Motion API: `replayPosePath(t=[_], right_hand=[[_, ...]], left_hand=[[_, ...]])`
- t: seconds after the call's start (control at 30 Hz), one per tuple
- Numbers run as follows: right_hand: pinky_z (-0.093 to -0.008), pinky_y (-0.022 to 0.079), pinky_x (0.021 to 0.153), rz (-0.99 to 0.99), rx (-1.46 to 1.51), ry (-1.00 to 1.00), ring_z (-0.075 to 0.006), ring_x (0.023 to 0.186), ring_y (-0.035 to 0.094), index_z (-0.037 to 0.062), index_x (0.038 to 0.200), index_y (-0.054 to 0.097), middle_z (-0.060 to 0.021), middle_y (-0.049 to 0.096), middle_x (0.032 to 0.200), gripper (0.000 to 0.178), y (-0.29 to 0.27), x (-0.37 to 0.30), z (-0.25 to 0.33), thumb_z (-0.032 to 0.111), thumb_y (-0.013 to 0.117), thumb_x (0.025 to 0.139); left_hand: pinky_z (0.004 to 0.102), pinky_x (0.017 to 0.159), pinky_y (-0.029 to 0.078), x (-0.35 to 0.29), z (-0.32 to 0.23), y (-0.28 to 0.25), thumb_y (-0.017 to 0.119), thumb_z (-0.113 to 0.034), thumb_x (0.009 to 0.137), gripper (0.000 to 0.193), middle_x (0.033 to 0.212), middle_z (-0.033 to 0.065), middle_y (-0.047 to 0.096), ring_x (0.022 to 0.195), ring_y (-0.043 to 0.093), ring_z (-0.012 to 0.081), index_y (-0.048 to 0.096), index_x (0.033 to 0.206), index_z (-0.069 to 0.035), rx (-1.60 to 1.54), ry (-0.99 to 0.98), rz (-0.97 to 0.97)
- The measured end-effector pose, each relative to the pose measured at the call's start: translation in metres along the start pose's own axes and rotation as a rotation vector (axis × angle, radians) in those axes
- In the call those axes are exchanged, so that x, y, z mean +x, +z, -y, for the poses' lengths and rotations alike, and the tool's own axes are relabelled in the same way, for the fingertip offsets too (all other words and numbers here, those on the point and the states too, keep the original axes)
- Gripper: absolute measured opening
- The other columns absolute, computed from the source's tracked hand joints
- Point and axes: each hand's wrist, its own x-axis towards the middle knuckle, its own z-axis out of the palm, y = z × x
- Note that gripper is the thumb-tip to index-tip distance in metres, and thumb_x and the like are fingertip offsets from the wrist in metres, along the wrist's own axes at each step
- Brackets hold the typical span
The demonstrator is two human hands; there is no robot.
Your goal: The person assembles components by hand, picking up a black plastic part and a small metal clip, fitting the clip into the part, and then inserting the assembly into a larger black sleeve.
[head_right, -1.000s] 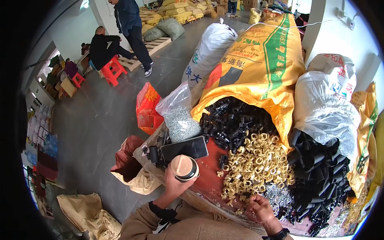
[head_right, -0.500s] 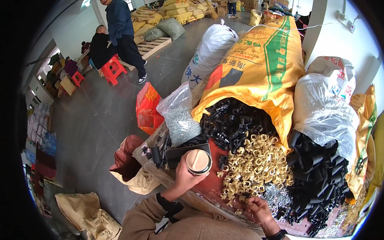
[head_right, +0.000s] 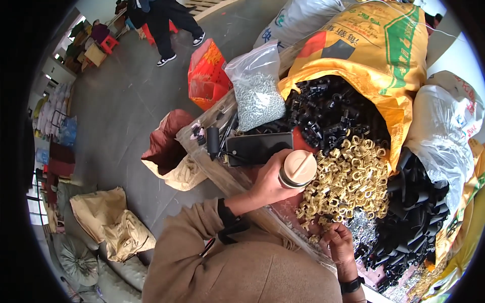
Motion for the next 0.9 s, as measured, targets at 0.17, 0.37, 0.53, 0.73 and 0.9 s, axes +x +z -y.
replayPosePath(t=[0.17, 0.37, 0.53, 0.73, 0.9], right_hand=[[-0.0198, 0.038, 0.046, -0.001, -0.056, -0.011, -0.0089, 0.048, 0.044, 0.0026, 0.081, 0.052, -0.0006, 0.049, 0.058, 0.010, 0.000, 0.000, -0.004, 0.011, 0.056, 0.082], [-0.0193, 0.037, 0.055, -0.007, -0.058, -0.012, -0.0073, 0.054, 0.044, 0.0036, 0.079, 0.052, 0.0002, 0.049, 0.060, 0.010, -0.001, 0.000, -0.009, 0.012, 0.055, 0.082], [-0.0207, 0.037, 0.055, -0.007, -0.010, 0.001, -0.0091, 0.055, 0.045, 0.0040, 0.079, 0.050, -0.0003, 0.050, 0.061, 0.010, -0.008, -0.003, -0.009, 0.011, 0.057, 0.080], [-0.0203, 0.036, 0.055, 0.003, -0.044, 0.020, -0.0092, 0.055, 0.045, 0.0040, 0.079, 0.050, 0.0002, 0.048, 0.061, 0.010, -0.004, -0.001, -0.007, 0.012, 0.056, 0.081], [-0.0203, 0.036, 0.055, 0.009, -0.017, 0.026, -0.0090, 0.056, 0.045, 0.0041, 0.080, 0.051, 0.0004, 0.048, 0.062, 0.009, -0.005, -0.002, -0.009, 0.012, 0.056, 0.081]], left_hand=[[0.0372, 0.081, 0.041, 0.003, 0.006, 0.002, 0.075, -0.015, 0.055, 0.066, 0.106, 0.0158, 0.048, 0.096, 0.049, 0.0326, 0.040, 0.110, -0.002, 0.000, 0.037, 0.031], [0.0380, 0.084, 0.041, 0.004, 0.008, 0.003, 0.076, -0.020, 0.054, 0.076, 0.111, 0.0172, 0.044, 0.100, 0.047, 0.0337, 0.035, 0.116, -0.002, 0.063, -0.069, 0.136], [0.0421, 0.086, 0.037, 0.001, 0.000, -0.030, 0.078, -0.027, 0.050, 0.097, 0.121, 0.0227, 0.033, 0.107, 0.041, 0.0336, 0.025, 0.126, 0.001, 0.420, 0.097, 0.229], [0.0400, 0.081, 0.034, 0.011, 0.014, -0.083, 0.076, -0.030, 0.051, 0.092, 0.113, 0.0191, 0.040, 0.099, 0.043, 0.0284, 0.031, 0.124, 0.002, 0.906, 0.035, 0.370], [0.0377, 0.078, 0.033, 0.021, 0.019, -0.077, 0.072, -0.024, 0.057, 0.082, 0.107, 0.0148, 0.043, 0.094, 0.044, 0.0264, 0.032, 0.125, -0.001, 0.990, -0.029, 0.443]])
